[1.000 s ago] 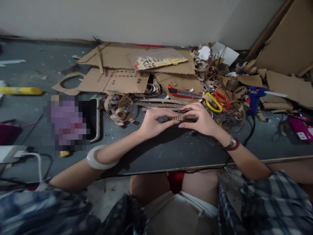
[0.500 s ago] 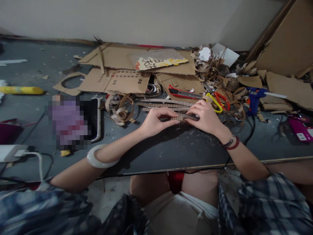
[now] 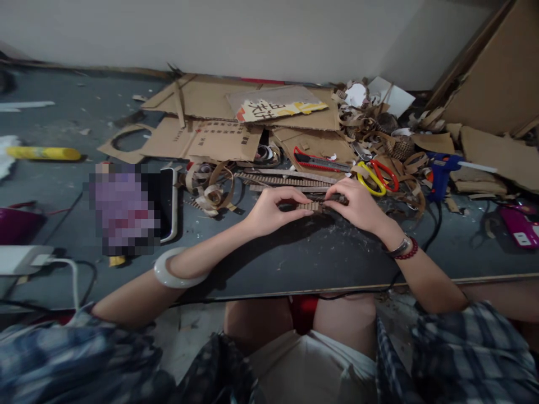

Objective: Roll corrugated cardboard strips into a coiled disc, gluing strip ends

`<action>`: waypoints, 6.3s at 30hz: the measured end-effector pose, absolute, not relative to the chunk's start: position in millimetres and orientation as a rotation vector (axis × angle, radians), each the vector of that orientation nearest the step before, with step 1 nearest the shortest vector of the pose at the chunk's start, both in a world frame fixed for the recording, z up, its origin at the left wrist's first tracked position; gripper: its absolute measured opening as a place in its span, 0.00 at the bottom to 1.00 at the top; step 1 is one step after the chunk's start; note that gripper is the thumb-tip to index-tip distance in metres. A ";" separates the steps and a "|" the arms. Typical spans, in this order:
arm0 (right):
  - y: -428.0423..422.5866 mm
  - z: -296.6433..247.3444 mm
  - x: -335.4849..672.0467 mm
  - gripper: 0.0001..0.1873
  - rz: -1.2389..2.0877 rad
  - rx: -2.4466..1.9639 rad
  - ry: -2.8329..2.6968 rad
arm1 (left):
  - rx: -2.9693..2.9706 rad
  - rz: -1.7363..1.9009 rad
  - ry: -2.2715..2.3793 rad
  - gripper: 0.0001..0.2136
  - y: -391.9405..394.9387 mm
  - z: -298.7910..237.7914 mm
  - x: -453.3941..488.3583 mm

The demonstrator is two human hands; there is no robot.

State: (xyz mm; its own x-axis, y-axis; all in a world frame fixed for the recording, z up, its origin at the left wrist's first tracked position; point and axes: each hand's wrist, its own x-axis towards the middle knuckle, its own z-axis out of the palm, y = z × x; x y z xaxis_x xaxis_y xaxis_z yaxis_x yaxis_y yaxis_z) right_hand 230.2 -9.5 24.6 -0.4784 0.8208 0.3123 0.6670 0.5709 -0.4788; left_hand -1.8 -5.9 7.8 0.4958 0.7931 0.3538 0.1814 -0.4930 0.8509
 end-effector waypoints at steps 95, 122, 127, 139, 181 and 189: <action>22.2 26.2 271.9 0.12 1.007 -0.906 -1.280 | 2.065 1.171 0.953 0.09 -6.6 4.6 -0.3; 15.6 39.9 267.1 0.17 0.858 -0.867 -1.405 | 2.094 1.027 0.804 0.09 -10.6 10.1 0.8; 14.7 43.4 271.8 0.16 0.945 -0.922 -1.425 | 2.088 1.023 0.801 0.09 -10.4 9.9 1.1; 21.1 27.5 258.8 0.35 0.760 -1.103 -1.430 | 2.077 1.024 0.808 0.09 -10.7 9.5 1.1; 5.6 36.1 251.2 0.15 1.216 -1.122 -1.424 | 2.049 0.990 0.907 0.10 -13.9 10.6 2.5; 12.4 29.8 250.0 0.21 1.453 -1.381 -1.371 | 2.114 1.011 0.803 0.08 -13.0 9.8 1.7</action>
State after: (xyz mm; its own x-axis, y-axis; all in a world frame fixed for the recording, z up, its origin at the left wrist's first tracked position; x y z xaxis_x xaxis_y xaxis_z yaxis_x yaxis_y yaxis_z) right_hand 250.0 12.4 29.8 -0.1885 0.9553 -0.2278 0.1725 -0.1962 -0.9653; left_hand 1.7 -13.0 9.8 0.5143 0.7461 0.4228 0.2428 -0.5995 0.7626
